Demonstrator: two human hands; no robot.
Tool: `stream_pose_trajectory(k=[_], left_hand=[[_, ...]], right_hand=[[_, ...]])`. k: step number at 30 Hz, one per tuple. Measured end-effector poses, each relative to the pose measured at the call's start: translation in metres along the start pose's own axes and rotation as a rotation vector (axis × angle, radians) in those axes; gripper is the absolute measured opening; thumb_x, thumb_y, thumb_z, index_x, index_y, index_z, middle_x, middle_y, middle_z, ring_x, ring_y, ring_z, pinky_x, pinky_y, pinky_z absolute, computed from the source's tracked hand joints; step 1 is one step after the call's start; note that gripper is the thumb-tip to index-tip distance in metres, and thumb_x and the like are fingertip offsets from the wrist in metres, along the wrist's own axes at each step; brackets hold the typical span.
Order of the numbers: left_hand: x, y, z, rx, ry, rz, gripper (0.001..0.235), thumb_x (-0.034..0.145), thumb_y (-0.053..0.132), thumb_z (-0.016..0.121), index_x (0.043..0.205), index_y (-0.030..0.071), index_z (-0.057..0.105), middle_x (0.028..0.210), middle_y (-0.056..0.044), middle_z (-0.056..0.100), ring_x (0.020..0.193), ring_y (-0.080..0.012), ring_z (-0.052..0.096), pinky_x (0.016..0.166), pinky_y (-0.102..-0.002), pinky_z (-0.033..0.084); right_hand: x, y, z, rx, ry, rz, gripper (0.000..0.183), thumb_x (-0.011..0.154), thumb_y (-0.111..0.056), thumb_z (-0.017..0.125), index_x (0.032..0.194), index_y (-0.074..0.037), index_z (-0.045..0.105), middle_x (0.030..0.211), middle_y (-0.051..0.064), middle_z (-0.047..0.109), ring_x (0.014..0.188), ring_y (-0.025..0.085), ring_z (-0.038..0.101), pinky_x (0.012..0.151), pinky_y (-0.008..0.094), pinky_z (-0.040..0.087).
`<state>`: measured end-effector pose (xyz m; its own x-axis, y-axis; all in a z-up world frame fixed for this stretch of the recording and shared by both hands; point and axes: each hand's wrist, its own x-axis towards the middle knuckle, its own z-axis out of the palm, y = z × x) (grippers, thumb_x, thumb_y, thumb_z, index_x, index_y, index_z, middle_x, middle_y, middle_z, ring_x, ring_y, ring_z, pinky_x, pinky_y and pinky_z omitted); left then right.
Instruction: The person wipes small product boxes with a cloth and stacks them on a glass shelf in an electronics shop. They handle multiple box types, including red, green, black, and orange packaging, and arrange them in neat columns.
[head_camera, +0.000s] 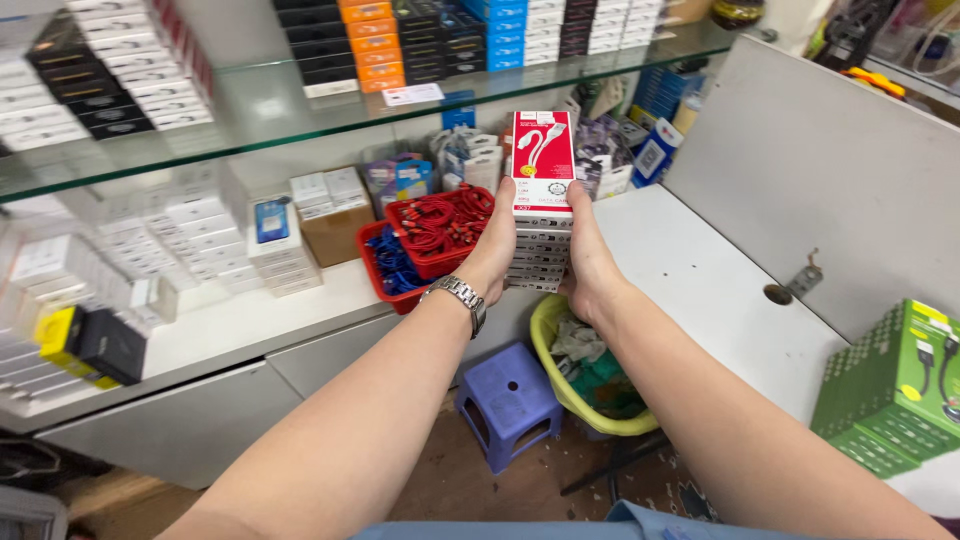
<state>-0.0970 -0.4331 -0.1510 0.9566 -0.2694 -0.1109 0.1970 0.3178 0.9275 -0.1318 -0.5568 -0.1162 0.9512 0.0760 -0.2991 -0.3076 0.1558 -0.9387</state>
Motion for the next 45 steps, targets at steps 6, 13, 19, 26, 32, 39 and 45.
stream_pose_trajectory(k=[6,13,19,26,32,39,45], left_hand=[[-0.067,0.041,-0.059,-0.060,0.116,0.003,0.087,0.090,0.076,0.023,0.147,0.017,0.051,0.146,-0.015,0.059,0.130,-0.0300,0.059,0.104,-0.051,0.048],[-0.129,0.078,-0.120,-0.030,0.241,0.132,0.084,0.093,0.074,0.023,0.147,0.017,0.053,0.144,-0.013,0.062,0.130,-0.0277,0.061,0.105,-0.045,0.048],[-0.164,0.113,-0.155,0.059,0.323,0.197,0.084,0.093,0.072,0.018,0.147,0.017,0.052,0.143,-0.013,0.064,0.129,-0.0262,0.062,0.104,-0.044,0.049],[-0.156,0.158,-0.191,0.067,0.327,0.317,0.085,0.094,0.072,0.018,0.148,0.015,0.050,0.142,-0.014,0.063,0.130,-0.0270,0.061,0.104,-0.044,0.050],[-0.111,0.194,-0.242,0.015,0.331,0.371,0.082,0.095,0.070,0.024,0.147,0.013,0.052,0.142,-0.016,0.063,0.129,-0.0291,0.062,0.103,-0.045,0.051],[-0.036,0.238,-0.300,0.037,0.408,0.325,0.086,0.091,0.074,0.028,0.152,0.015,0.043,0.151,-0.019,0.053,0.138,-0.0334,0.053,0.106,-0.054,0.046],[0.000,0.264,-0.329,0.024,0.477,0.106,0.098,0.083,0.083,0.028,0.157,0.019,0.037,0.159,-0.021,0.043,0.146,-0.0392,0.042,0.112,-0.067,0.035]], right_hand=[[-0.018,0.005,0.084,-0.069,-0.110,-0.034,0.081,0.083,-0.078,0.033,0.137,-0.026,0.062,0.134,0.005,0.069,0.125,0.023,0.062,0.099,0.047,0.046],[-0.039,0.009,0.170,-0.082,-0.248,-0.029,0.078,0.085,-0.076,0.036,0.139,-0.026,0.060,0.137,0.004,0.067,0.126,0.022,0.060,0.100,0.047,0.045],[-0.053,-0.001,0.224,-0.071,-0.371,-0.078,0.081,0.084,-0.077,0.036,0.142,-0.026,0.057,0.141,0.003,0.065,0.133,0.022,0.056,0.106,0.048,0.042],[-0.041,-0.030,0.272,-0.114,-0.457,-0.145,0.083,0.082,-0.078,0.032,0.146,-0.029,0.052,0.146,0.003,0.060,0.137,0.024,0.050,0.107,0.052,0.035],[0.021,-0.053,0.312,-0.078,-0.571,-0.182,0.085,0.082,-0.080,0.033,0.146,-0.026,0.053,0.145,0.007,0.062,0.136,0.027,0.055,0.109,0.054,0.042],[0.112,-0.084,0.352,-0.149,-0.558,-0.119,0.087,0.081,-0.081,0.031,0.146,-0.028,0.055,0.147,0.006,0.060,0.135,0.027,0.053,0.108,0.057,0.038],[0.172,-0.105,0.376,-0.148,-0.651,0.031,0.089,0.083,-0.082,0.029,0.147,-0.025,0.054,0.153,0.011,0.056,0.142,0.033,0.050,0.113,0.062,0.035]])
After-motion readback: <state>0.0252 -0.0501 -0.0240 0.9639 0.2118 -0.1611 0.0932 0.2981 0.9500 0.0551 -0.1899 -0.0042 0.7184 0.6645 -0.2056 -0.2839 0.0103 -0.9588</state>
